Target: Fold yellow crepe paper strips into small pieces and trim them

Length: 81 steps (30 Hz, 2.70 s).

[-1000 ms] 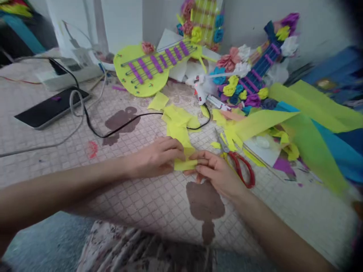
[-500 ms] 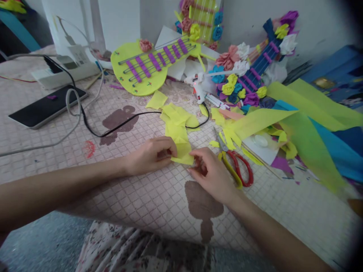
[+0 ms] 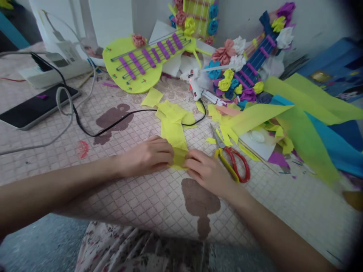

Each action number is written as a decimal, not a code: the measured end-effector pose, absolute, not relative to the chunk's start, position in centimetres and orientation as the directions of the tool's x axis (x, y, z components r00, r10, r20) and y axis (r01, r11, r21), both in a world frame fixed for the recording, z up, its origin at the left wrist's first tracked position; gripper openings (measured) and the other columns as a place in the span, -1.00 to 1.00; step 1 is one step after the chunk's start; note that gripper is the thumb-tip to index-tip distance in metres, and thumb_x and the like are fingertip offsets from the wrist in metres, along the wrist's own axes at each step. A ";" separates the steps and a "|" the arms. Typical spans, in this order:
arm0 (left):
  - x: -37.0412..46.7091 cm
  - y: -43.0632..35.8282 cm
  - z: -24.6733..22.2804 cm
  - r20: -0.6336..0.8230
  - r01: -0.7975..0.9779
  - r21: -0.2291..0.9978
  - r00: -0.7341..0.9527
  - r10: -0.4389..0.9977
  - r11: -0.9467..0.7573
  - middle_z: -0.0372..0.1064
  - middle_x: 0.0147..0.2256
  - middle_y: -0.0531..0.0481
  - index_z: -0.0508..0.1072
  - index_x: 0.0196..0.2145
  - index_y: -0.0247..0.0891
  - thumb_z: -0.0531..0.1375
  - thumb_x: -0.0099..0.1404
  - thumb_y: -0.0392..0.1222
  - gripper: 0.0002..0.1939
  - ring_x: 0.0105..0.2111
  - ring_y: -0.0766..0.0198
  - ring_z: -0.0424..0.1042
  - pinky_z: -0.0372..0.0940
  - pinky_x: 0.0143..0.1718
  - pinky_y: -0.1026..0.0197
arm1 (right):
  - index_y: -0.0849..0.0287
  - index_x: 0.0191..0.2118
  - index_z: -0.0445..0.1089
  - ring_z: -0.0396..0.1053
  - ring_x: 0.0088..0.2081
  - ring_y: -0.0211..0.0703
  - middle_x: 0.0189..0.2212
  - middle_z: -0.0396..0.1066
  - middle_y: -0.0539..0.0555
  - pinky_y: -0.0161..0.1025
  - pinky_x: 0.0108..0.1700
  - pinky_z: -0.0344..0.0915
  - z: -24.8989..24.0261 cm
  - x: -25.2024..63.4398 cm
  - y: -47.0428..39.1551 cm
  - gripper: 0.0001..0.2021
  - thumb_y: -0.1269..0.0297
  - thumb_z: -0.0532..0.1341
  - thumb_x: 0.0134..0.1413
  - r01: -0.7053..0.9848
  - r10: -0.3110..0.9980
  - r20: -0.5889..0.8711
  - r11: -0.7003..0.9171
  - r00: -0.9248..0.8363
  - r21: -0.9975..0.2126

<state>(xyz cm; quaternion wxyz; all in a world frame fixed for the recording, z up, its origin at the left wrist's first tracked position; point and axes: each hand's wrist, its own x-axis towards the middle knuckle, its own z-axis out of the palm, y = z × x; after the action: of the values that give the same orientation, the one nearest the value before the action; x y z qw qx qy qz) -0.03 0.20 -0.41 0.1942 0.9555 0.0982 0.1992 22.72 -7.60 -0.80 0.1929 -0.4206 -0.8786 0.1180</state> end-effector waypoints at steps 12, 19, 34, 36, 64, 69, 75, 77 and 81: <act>-0.1 0.4 -0.4 0.272 0.044 0.541 0.936 0.225 -0.840 0.40 -0.21 -0.08 0.42 -0.30 -0.26 0.07 0.35 -0.34 -0.86 -0.20 0.23 0.33 0.19 -0.10 0.13 | 0.15 -0.26 0.35 0.33 -0.19 -0.21 -0.20 0.31 0.08 -0.24 -0.16 0.29 0.4 23.4 -7.0 -0.93 0.42 0.13 0.20 0.572 0.777 0.083 0.526 -0.623 -0.630; 0.1 0.3 0.0 0.224 0.066 0.667 0.932 0.285 -0.742 0.41 -0.30 -0.07 0.42 -0.32 -0.28 0.12 0.33 -0.30 -0.91 -0.22 0.24 0.34 0.23 -0.14 0.17 | 0.11 -0.23 0.38 0.30 -0.32 -0.29 -0.24 0.29 0.02 -0.30 -0.28 0.28 0.8 22.9 -7.1 -0.85 0.49 0.16 0.13 0.585 0.842 0.030 0.399 -0.538 -0.706; 0.0 0.1 -0.3 0.219 0.057 0.658 0.939 0.263 -0.751 0.40 -0.23 -0.05 0.48 -0.33 -0.22 0.16 0.31 -0.30 -0.91 -0.17 0.23 0.33 0.17 -0.06 0.12 | 0.11 -0.23 0.42 0.32 -0.22 -0.23 -0.20 0.26 0.05 -0.25 -0.22 0.28 0.4 22.8 -7.5 -0.90 0.35 0.15 0.21 0.588 0.752 0.037 0.544 -0.658 -0.599; 0.0 0.2 -0.3 0.227 0.039 0.670 0.940 0.255 -0.741 0.40 -0.23 -0.05 0.48 -0.31 -0.22 0.15 0.32 -0.31 -0.90 -0.18 0.24 0.34 0.18 -0.07 0.13 | 0.12 -0.27 0.40 0.32 -0.25 -0.25 -0.26 0.28 0.02 -0.27 -0.22 0.26 0.5 22.6 -7.6 -0.91 0.36 0.14 0.22 0.598 0.775 0.023 0.506 -0.631 -0.621; 0.9 -1.7 -0.8 0.205 0.245 0.667 0.848 0.489 -0.704 0.37 -0.31 -0.04 0.43 -0.36 -0.29 0.14 0.25 -0.36 -0.92 -0.27 0.25 0.34 0.20 -0.12 0.14 | 0.14 -0.34 0.26 0.31 -0.34 -0.21 -0.32 0.29 0.02 -0.23 -0.30 0.23 -0.3 21.0 -8.9 -0.92 0.46 0.14 0.12 0.747 0.920 0.034 0.339 -0.391 -0.572; 1.1 -2.2 -0.8 0.226 0.271 0.669 0.813 0.537 -0.692 0.36 -0.33 -0.03 0.41 -0.38 -0.30 0.16 0.21 -0.41 -0.93 -0.27 0.24 0.34 0.20 -0.15 0.16 | 0.14 -0.34 0.25 0.31 -0.33 -0.20 -0.32 0.28 0.02 -0.22 -0.29 0.24 -0.3 20.8 -9.1 -0.92 0.46 0.13 0.13 0.761 0.925 0.038 0.333 -0.377 -0.556; 1.2 -2.8 -1.0 0.244 0.296 0.652 0.789 0.563 -0.698 0.31 -0.34 -0.05 0.36 -0.40 -0.32 0.12 0.21 -0.42 -0.92 -0.28 0.22 0.31 0.23 -0.21 0.17 | 0.15 -0.35 0.25 0.32 -0.31 -0.19 -0.32 0.28 0.03 -0.21 -0.27 0.26 -0.2 20.6 -9.1 -0.92 0.45 0.13 0.14 0.768 0.930 0.049 0.329 -0.363 -0.550; 1.2 -2.9 -1.0 0.253 0.302 0.641 0.785 0.566 -0.705 0.30 -0.33 -0.07 0.35 -0.39 -0.32 0.11 0.22 -0.41 -0.93 -0.27 0.22 0.30 0.24 -0.22 0.16 | 0.16 -0.34 0.25 0.32 -0.30 -0.19 -0.32 0.28 0.03 -0.20 -0.26 0.27 -0.2 20.5 -9.1 -0.93 0.45 0.13 0.15 0.770 0.931 0.057 0.332 -0.361 -0.544; 1.2 -2.9 -1.1 0.247 0.318 0.623 0.787 0.565 -0.715 0.29 -0.32 -0.08 0.35 -0.39 -0.32 0.10 0.23 -0.41 -0.92 -0.27 0.21 0.30 0.25 -0.20 0.14 | 0.17 -0.33 0.26 0.33 -0.29 -0.17 -0.31 0.28 0.04 -0.19 -0.23 0.28 -0.3 20.4 -9.2 -0.94 0.45 0.12 0.15 0.774 0.928 0.076 0.348 -0.365 -0.530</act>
<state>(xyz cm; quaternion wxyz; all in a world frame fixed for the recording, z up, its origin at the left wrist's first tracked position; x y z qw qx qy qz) 1.20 -2.93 -1.08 0.2873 0.9005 0.2452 0.2153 20.36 -9.17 -0.29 0.1855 -0.5318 -0.7997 0.2077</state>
